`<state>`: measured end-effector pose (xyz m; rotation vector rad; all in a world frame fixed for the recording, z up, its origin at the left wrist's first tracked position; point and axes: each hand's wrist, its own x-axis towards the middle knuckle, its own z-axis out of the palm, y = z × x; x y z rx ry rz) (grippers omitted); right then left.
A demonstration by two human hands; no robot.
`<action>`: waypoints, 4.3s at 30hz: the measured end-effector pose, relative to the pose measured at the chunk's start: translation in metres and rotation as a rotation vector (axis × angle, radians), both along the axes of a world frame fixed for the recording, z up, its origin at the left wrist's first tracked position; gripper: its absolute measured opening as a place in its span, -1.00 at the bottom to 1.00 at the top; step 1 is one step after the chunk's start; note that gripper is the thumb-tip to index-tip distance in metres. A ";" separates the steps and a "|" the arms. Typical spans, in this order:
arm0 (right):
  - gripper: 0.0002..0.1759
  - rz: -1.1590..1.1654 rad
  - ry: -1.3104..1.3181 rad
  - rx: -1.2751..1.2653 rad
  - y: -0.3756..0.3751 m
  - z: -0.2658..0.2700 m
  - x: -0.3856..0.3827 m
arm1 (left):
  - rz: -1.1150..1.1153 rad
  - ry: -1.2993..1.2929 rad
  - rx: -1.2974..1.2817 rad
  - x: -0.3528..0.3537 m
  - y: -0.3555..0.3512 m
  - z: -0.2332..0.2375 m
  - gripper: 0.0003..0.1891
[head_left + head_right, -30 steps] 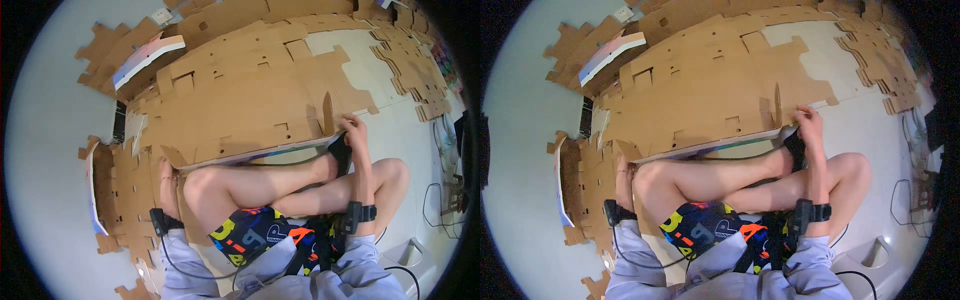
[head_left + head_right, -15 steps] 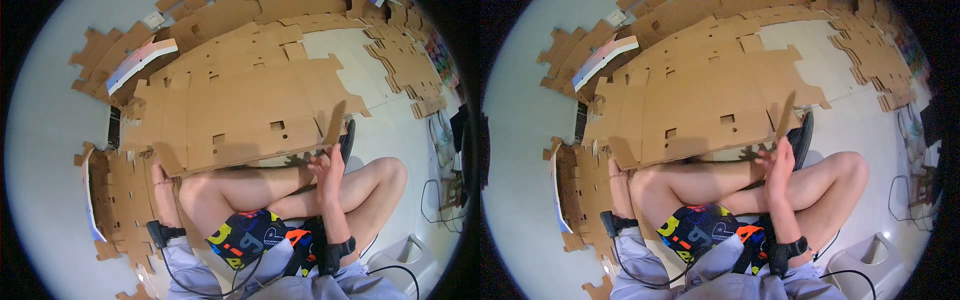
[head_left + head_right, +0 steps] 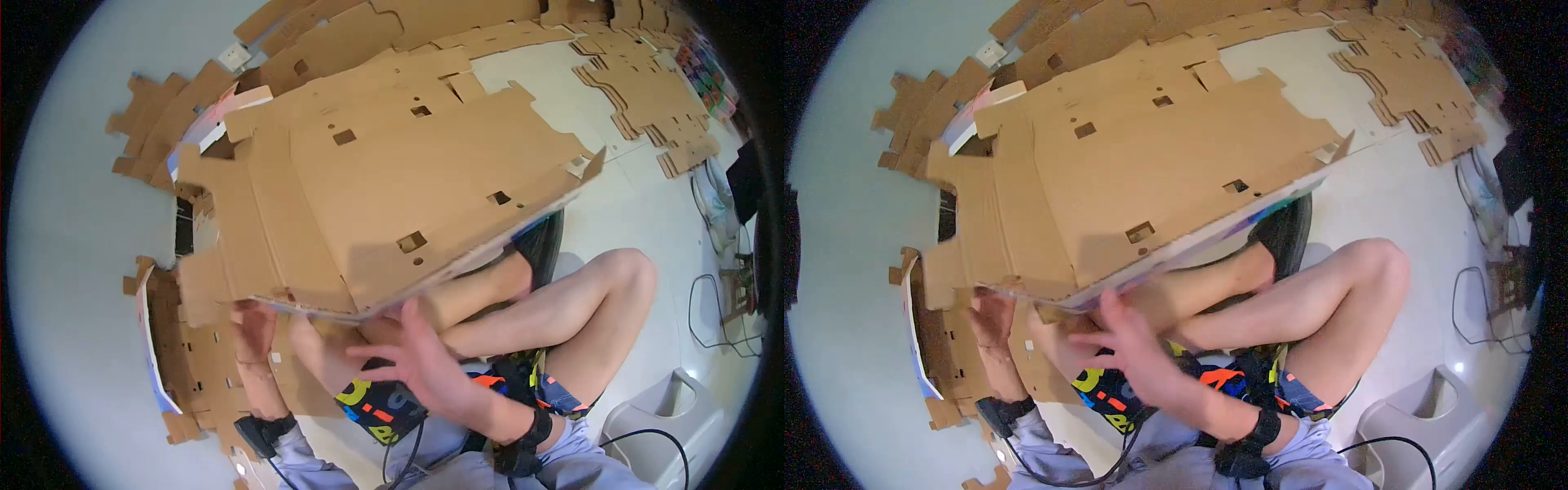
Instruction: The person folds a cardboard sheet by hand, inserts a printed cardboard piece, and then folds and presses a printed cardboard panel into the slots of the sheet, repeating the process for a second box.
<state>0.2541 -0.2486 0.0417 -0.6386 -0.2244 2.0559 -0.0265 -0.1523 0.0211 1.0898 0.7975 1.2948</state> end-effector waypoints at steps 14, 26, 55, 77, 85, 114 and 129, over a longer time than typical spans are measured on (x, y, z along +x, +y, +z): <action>-0.04 -0.049 -0.061 -0.113 0.014 -0.048 0.011 | 0.086 0.354 -0.482 -0.054 0.080 -0.020 -0.30; 0.02 -0.247 -0.245 -0.064 0.037 -0.059 -0.026 | -0.171 0.614 -0.614 0.016 0.108 -0.011 -0.46; -0.21 -0.767 -0.364 -0.100 0.017 -0.086 0.052 | -0.045 0.574 -0.098 0.075 -0.034 0.030 -0.47; -0.09 -1.400 -0.694 -0.071 0.097 0.030 0.522 | -0.467 0.524 0.286 0.303 0.127 0.166 -0.42; -0.38 -0.520 -1.183 -0.054 0.129 -0.074 0.408 | -0.182 0.946 -0.038 0.086 0.136 0.076 -0.59; -0.42 0.481 -1.968 1.138 0.192 -0.078 0.154 | -0.150 1.387 -0.185 -0.071 0.062 -0.039 -0.53; -0.39 -0.322 -1.345 0.808 0.200 -0.134 0.081 | 0.629 0.528 0.044 -0.059 0.109 -0.104 -0.46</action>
